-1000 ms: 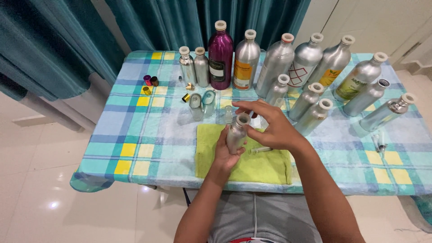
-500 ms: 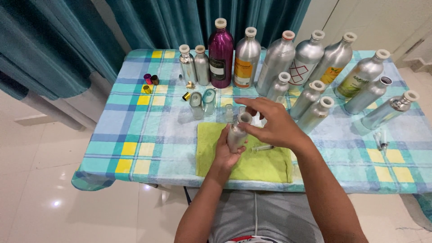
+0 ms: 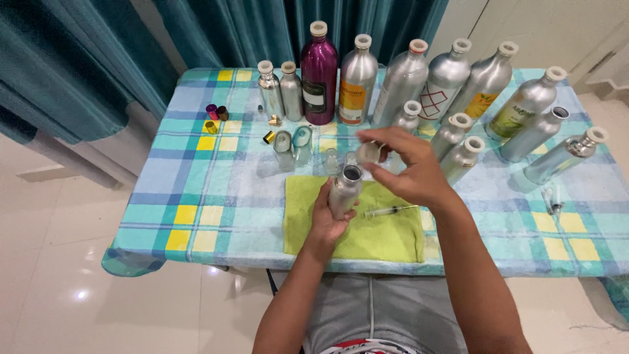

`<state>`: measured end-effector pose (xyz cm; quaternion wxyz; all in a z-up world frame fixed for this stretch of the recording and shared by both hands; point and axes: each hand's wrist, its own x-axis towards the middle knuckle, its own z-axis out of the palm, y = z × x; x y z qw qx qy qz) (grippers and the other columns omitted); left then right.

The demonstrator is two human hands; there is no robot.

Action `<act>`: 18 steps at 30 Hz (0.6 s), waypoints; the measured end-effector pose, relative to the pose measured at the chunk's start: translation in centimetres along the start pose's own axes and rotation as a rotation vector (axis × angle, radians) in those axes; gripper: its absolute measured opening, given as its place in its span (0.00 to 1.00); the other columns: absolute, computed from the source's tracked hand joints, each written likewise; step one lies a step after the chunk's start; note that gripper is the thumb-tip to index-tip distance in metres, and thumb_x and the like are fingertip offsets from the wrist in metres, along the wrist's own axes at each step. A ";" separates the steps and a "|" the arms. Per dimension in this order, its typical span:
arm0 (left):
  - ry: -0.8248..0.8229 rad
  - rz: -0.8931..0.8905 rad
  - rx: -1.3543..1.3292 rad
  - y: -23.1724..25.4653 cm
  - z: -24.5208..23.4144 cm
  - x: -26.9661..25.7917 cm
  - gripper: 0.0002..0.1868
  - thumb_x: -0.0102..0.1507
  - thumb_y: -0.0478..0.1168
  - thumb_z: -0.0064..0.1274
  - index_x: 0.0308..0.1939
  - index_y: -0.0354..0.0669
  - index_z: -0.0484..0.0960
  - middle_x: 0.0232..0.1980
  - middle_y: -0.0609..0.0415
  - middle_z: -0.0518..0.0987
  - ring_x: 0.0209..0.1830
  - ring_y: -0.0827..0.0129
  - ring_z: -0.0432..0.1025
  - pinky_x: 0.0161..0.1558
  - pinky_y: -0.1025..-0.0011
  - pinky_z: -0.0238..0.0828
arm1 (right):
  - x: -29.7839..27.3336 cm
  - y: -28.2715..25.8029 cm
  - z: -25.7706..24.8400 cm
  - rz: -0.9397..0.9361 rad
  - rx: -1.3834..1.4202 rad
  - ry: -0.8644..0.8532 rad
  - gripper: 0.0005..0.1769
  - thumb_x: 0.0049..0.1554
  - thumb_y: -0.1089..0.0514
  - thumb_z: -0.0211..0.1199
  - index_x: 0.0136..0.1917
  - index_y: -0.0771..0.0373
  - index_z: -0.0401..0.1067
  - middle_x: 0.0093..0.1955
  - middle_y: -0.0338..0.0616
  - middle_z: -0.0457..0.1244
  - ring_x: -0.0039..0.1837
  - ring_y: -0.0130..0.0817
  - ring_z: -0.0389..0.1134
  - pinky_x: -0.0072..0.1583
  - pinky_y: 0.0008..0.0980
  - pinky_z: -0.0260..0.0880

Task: The person transfers liquid between several aluminum bottles and smaller glass vials using a syringe.

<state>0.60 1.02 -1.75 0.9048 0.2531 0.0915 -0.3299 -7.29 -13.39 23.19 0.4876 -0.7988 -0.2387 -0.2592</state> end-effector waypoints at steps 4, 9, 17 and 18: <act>0.018 -0.017 -0.019 0.0 0.0 0.1 0.19 0.64 0.61 0.55 0.37 0.52 0.83 0.39 0.45 0.87 0.29 0.48 0.81 0.15 0.74 0.60 | -3.8 5.0 -0.1 0.035 -0.131 0.108 0.29 0.49 0.72 0.68 0.64 0.61 0.78 0.55 0.50 0.67 0.57 0.48 0.71 0.57 0.42 0.73; 0.021 -0.038 -0.021 0.2 0.2 0.2 0.21 0.61 0.64 0.57 0.36 0.52 0.84 0.39 0.42 0.86 0.30 0.45 0.81 0.14 0.73 0.60 | -10.3 12.6 3.3 0.201 -0.384 0.040 0.21 0.45 0.64 0.70 0.53 0.55 0.77 0.47 0.45 0.64 0.51 0.52 0.70 0.53 0.47 0.71; 0.067 -0.009 0.003 -0.1 -0.6 0.7 0.19 0.60 0.61 0.60 0.34 0.52 0.84 0.38 0.46 0.87 0.30 0.48 0.81 0.14 0.73 0.59 | -9.3 5.8 4.2 0.238 0.038 0.005 0.49 0.40 0.65 0.75 0.75 0.60 0.65 0.66 0.54 0.67 0.70 0.53 0.67 0.71 0.53 0.63; 0.080 0.013 0.016 -0.3 -1.1 1.0 0.17 0.60 0.60 0.61 0.34 0.53 0.83 0.38 0.49 0.87 0.30 0.50 0.81 0.16 0.73 0.59 | -9.1 4.8 4.4 0.249 0.204 0.038 0.58 0.37 0.65 0.80 0.79 0.62 0.59 0.69 0.55 0.66 0.72 0.51 0.65 0.73 0.54 0.61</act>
